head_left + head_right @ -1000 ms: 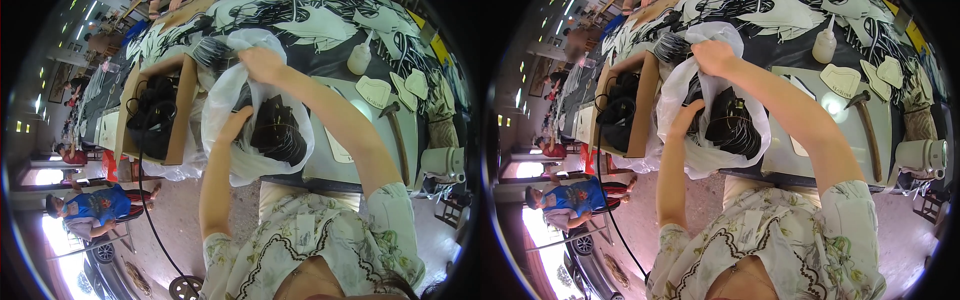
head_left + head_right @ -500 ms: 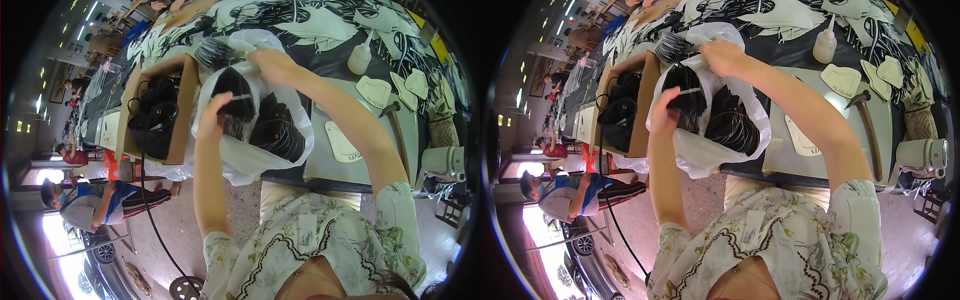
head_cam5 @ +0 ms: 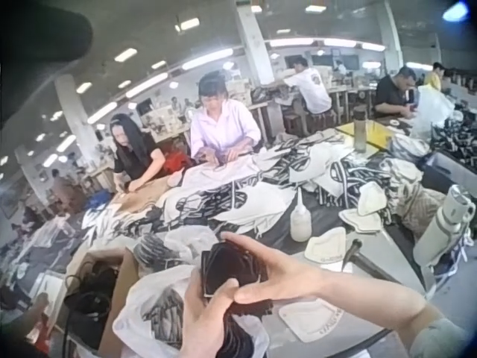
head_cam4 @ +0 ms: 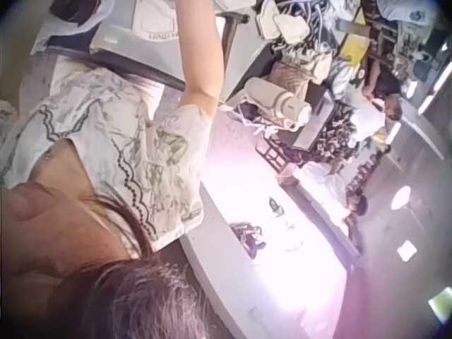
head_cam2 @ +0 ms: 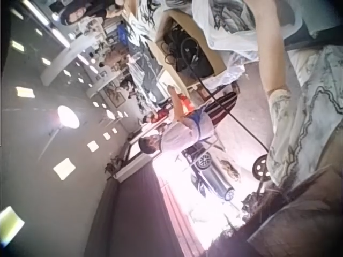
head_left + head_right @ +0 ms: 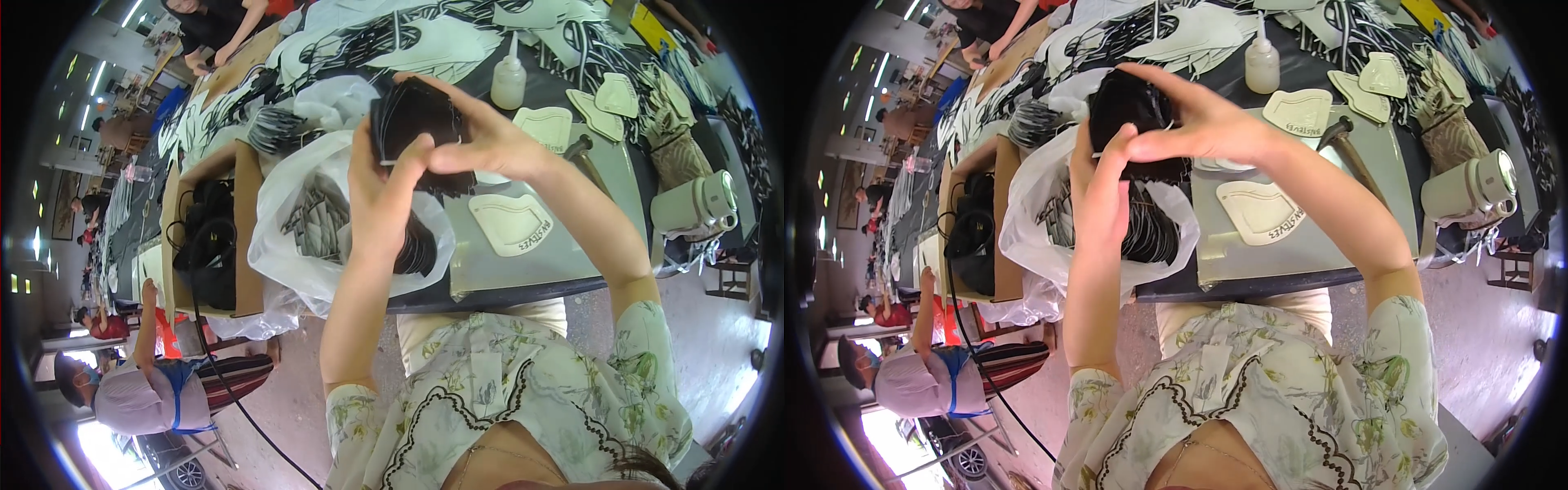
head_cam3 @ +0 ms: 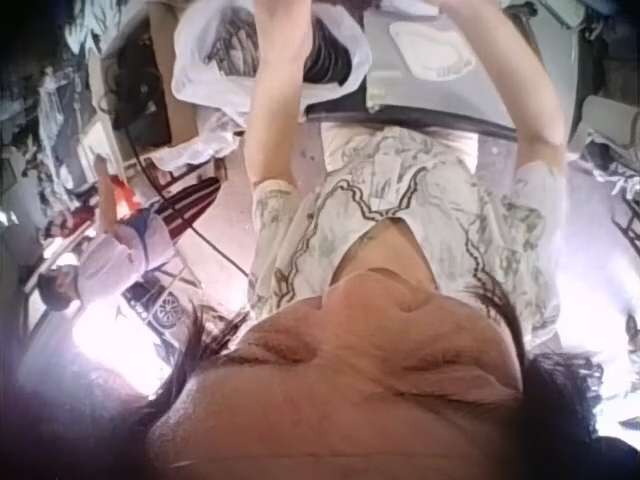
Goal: Organizing, stacking, and bagging various shoe components at a manufacturing workstation.
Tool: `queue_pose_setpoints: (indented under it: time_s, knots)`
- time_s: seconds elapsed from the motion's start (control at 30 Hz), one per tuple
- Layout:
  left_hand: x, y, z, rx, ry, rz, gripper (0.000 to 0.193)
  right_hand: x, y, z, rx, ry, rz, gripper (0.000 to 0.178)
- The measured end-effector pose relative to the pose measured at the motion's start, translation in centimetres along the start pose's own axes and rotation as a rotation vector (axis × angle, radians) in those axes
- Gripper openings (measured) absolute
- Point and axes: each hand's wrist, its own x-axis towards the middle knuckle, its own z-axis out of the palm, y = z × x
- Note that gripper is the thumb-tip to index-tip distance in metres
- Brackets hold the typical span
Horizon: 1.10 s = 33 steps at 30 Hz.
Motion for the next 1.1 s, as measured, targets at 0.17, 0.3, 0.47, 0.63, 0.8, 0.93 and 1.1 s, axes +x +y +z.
queue_pose_setpoints:
  time_s: [0.17, 0.3, 0.47, 0.63, 0.8, 0.93, 1.1]
  knots:
    - [6.8, -3.4, 1.5, 0.190, 0.034, -0.014, 0.070, -3.3, 2.2, -7.8, -0.151, 0.476, 0.115, 0.059]
    - [13.1, -9.7, 1.4, 1.261, -0.077, 0.587, 0.086, -6.3, 5.7, -8.5, -0.198, 0.497, 0.164, 0.048]
    - [12.8, -15.3, 1.6, 1.522, -0.371, 0.481, 0.070, -8.0, 6.4, -7.1, -0.370, 0.403, 0.208, 0.036]
    - [12.2, -8.2, 1.9, 1.166, -0.440, 0.671, 0.049, -7.4, 6.6, -6.5, -0.380, 0.377, 0.216, 0.033]
    - [3.5, 4.2, -3.6, 0.729, -0.318, 0.350, 0.018, -4.8, 4.4, -1.7, -0.561, 0.244, -0.057, 0.031]
    - [-3.1, 2.7, -11.2, 0.624, -0.090, -0.093, 0.013, -1.4, 4.5, 3.3, -0.613, -0.105, -0.291, 0.032]
    - [-9.1, 0.8, -14.1, 1.741, -0.229, -0.304, 0.023, 1.7, 8.6, 9.3, -0.660, -0.350, -0.493, 0.019]
